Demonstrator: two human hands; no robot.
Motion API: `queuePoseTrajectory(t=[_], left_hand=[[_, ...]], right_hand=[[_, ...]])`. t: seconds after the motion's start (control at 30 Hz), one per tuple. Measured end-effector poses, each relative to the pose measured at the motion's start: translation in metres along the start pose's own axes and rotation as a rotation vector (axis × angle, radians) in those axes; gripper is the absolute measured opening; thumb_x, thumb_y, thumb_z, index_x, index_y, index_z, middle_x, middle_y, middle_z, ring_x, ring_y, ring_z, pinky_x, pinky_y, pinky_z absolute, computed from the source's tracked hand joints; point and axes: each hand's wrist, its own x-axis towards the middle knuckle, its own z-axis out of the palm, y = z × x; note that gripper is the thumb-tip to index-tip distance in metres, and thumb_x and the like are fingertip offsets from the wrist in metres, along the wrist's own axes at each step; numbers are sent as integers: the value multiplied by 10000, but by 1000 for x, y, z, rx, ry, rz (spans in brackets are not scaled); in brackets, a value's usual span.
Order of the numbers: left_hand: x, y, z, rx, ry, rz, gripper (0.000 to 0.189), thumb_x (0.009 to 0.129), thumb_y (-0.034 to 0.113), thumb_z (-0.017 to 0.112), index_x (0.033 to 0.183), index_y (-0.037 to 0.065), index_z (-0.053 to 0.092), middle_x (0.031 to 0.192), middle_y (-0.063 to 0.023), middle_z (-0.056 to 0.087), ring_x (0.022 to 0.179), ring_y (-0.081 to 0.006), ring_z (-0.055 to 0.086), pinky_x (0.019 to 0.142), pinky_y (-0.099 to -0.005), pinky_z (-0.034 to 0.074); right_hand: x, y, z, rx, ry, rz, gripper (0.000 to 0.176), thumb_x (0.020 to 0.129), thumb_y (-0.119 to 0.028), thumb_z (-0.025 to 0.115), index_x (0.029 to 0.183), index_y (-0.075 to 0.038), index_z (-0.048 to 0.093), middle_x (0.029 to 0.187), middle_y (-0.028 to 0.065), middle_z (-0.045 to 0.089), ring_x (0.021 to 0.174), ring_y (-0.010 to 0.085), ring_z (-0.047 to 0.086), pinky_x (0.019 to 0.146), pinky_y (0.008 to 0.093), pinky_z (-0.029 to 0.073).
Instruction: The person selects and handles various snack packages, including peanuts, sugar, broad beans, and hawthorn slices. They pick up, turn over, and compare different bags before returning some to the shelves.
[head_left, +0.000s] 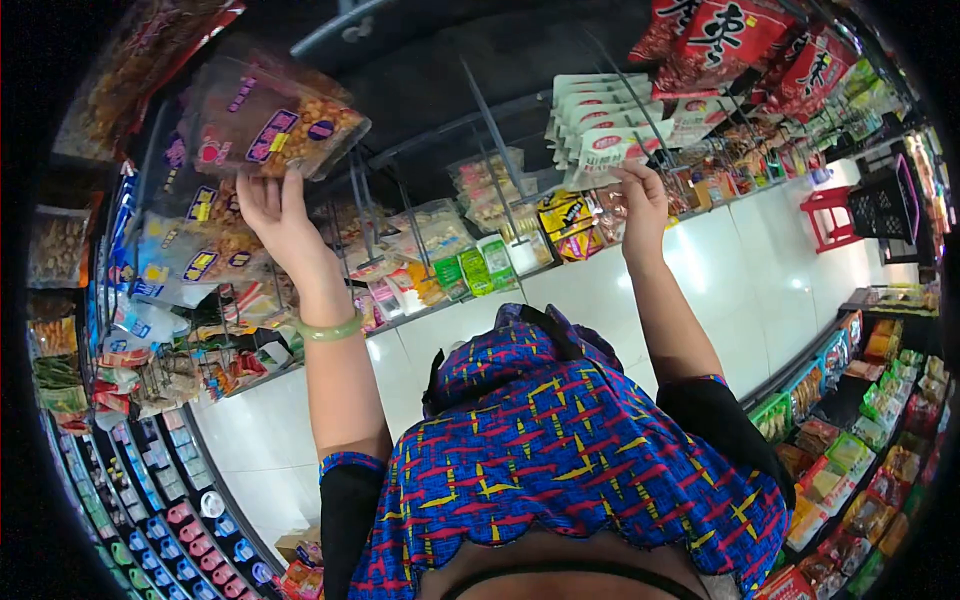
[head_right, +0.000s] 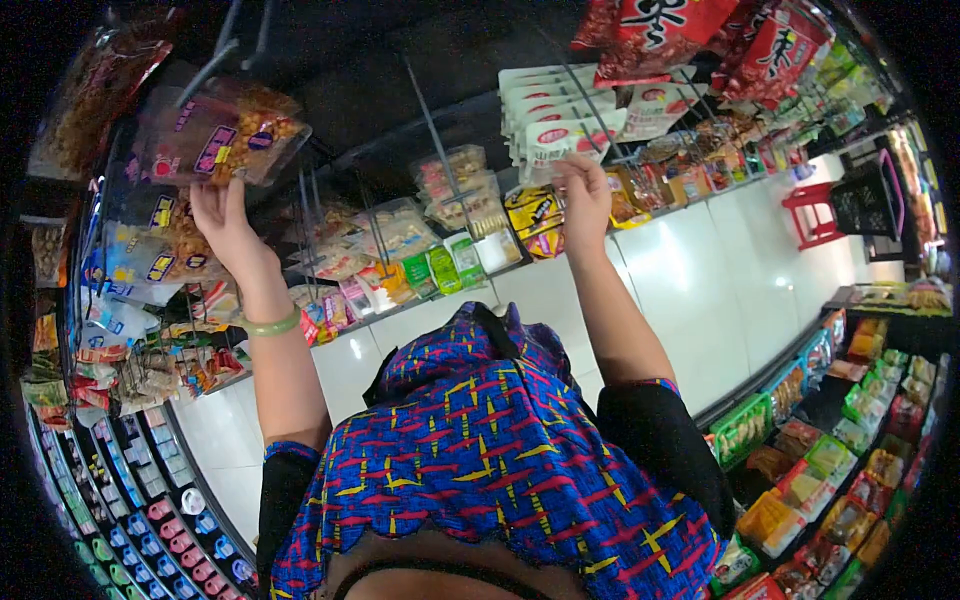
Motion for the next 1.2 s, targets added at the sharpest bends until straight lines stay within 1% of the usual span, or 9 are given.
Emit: queuePoseTrajectory(t=[0.07, 0.17, 0.3, 0.4, 0.47, 0.73, 0.97, 1.1, 1.2], left_hand=[[-31, -12, -4, 24, -3, -74, 629, 808, 52, 594, 1332, 5, 249, 1320, -144, 325, 1239, -262, 316, 1014, -359, 283], [-82, -16, -13, 221, -55, -67, 593, 832, 60, 561, 1338, 13, 254, 1351, -144, 298, 1251, -259, 313, 1026, -361, 266], [-125, -25, -44, 400, -48, -3, 584, 838, 59, 550, 1339, 19, 251, 1361, -134, 290, 1260, -255, 297, 1025, -364, 276], [-147, -34, -77, 424, -76, -189, 562, 842, 54, 537, 1333, 22, 265, 1359, -132, 298, 1228, -242, 343, 1001, -352, 310], [-164, -39, -95, 406, -80, -294, 542, 845, 55, 533, 1327, 26, 285, 1345, -120, 329, 1159, -217, 417, 967, -336, 343], [-196, -48, -118, 318, -68, -478, 428, 844, 32, 523, 1253, 33, 399, 1222, -76, 466, 1007, -149, 498, 884, -279, 393], [-190, -52, -85, 287, -435, -484, 199, 838, 58, 562, 1031, 17, 589, 967, -56, 591, 891, -124, 553, 807, -256, 431], [-182, -51, -78, 335, -683, -403, 212, 812, 56, 578, 1020, 16, 594, 944, -87, 611, 872, -170, 584, 798, -272, 441], [-175, -54, -87, 304, -691, -434, 219, 814, 71, 578, 1026, 21, 595, 973, -92, 612, 880, -174, 586, 800, -276, 442]], right_hand=[[21, 40, -42, -175, 255, -67, 344, 809, -26, 506, 1145, 5, 438, 1094, 114, 545, 855, 139, 537, 734, 243, 458], [52, 43, -71, -369, 330, 63, 443, 751, -27, 559, 1170, 23, 425, 1138, 142, 526, 993, 184, 516, 874, 273, 392], [103, 52, -94, -247, 234, -120, 424, 737, -23, 590, 1129, -15, 427, 1137, 97, 468, 935, 178, 504, 790, 297, 450], [113, 22, -86, -419, -15, -216, 351, 738, -49, 629, 1058, -35, 485, 1003, 72, 534, 890, 161, 528, 777, 283, 448], [138, 41, -112, -214, -10, 152, 309, 752, -89, 655, 1031, -57, 526, 972, 64, 573, 915, 156, 549, 796, 285, 448], [62, 10, -86, -35, 17, 109, 291, 811, -128, 627, 1074, -20, 566, 994, 45, 611, 865, 105, 569, 772, 242, 443], [34, -40, -81, -142, -22, 68, 231, 859, -86, 534, 1067, 11, 559, 975, 76, 619, 843, 106, 581, 765, 235, 455], [18, -55, -90, -202, 35, 121, 277, 860, -108, 540, 1101, 29, 533, 1013, 89, 601, 897, 140, 574, 792, 262, 450], [-2, -51, -117, -136, 104, 142, 341, 859, -113, 543, 1158, 40, 490, 1072, 101, 575, 953, 176, 558, 833, 294, 436]])
